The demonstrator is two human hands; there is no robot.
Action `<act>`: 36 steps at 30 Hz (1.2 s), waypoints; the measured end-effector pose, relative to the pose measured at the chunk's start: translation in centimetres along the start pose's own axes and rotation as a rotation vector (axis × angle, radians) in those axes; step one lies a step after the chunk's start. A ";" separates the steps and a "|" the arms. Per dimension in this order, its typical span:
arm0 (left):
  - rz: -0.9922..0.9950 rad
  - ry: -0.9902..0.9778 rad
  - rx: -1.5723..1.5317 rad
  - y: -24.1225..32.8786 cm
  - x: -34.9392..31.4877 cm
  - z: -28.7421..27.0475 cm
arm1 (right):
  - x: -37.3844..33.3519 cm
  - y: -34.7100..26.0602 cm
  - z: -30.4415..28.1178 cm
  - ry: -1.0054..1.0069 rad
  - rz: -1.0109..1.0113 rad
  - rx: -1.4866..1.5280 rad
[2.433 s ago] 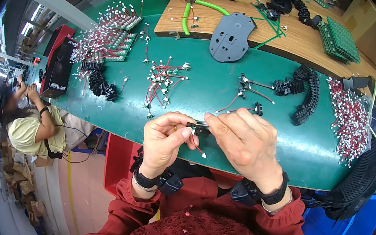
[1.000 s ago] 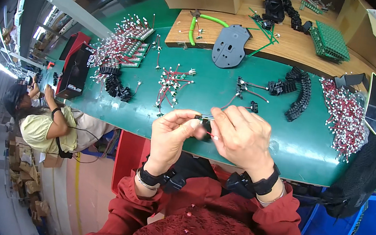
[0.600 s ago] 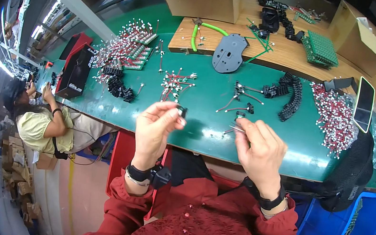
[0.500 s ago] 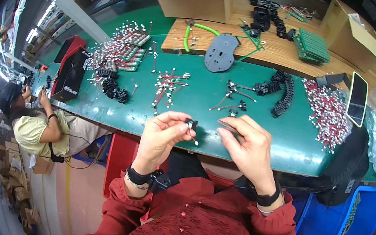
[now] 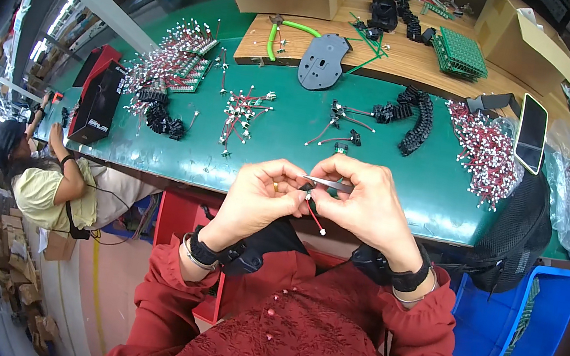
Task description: The person assembles small electronic components by inserting red and white wires into black plastic housings. They repeatedly pick up a housing, insert wires, and place the assembled unit on the table. The person also handles a gray plastic part, inserting small black pieces into it.
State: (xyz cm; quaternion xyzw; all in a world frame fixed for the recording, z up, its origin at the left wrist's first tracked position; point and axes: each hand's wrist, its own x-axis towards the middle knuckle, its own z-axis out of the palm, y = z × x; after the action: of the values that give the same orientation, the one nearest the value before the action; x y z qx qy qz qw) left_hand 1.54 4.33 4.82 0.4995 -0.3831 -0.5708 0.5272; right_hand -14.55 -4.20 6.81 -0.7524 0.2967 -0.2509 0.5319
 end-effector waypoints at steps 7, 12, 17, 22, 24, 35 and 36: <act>0.055 0.059 0.176 -1.1 -0.5 1.0 | -0.4 0.7 0.7 -0.022 -0.051 -0.110; -0.055 -0.012 0.205 -1.3 -0.4 -0.1 | -0.2 1.3 1.1 -0.065 -0.001 -0.119; 0.038 0.013 0.088 -0.9 -0.4 -1.5 | -1.0 2.6 -0.2 -0.005 -0.017 -0.012; 0.065 0.176 0.165 -0.3 0.8 -3.3 | -1.1 3.5 -4.6 0.150 0.208 -0.047; 0.167 0.138 0.322 -1.6 2.7 -3.0 | -0.2 3.7 -4.6 0.115 0.174 -0.129; 0.428 0.032 1.251 0.1 8.8 -1.8 | 5.9 5.0 -3.5 -0.072 0.136 -0.335; 0.381 0.011 1.303 0.3 8.7 -1.7 | 6.3 5.7 -3.5 -0.061 0.151 -0.351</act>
State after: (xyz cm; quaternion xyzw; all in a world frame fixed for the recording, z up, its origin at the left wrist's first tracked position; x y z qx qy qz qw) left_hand 3.71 -4.13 3.34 0.6417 -0.7275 -0.1180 0.2120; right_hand -13.57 -12.45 2.91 -0.8166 0.3750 -0.1317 0.4186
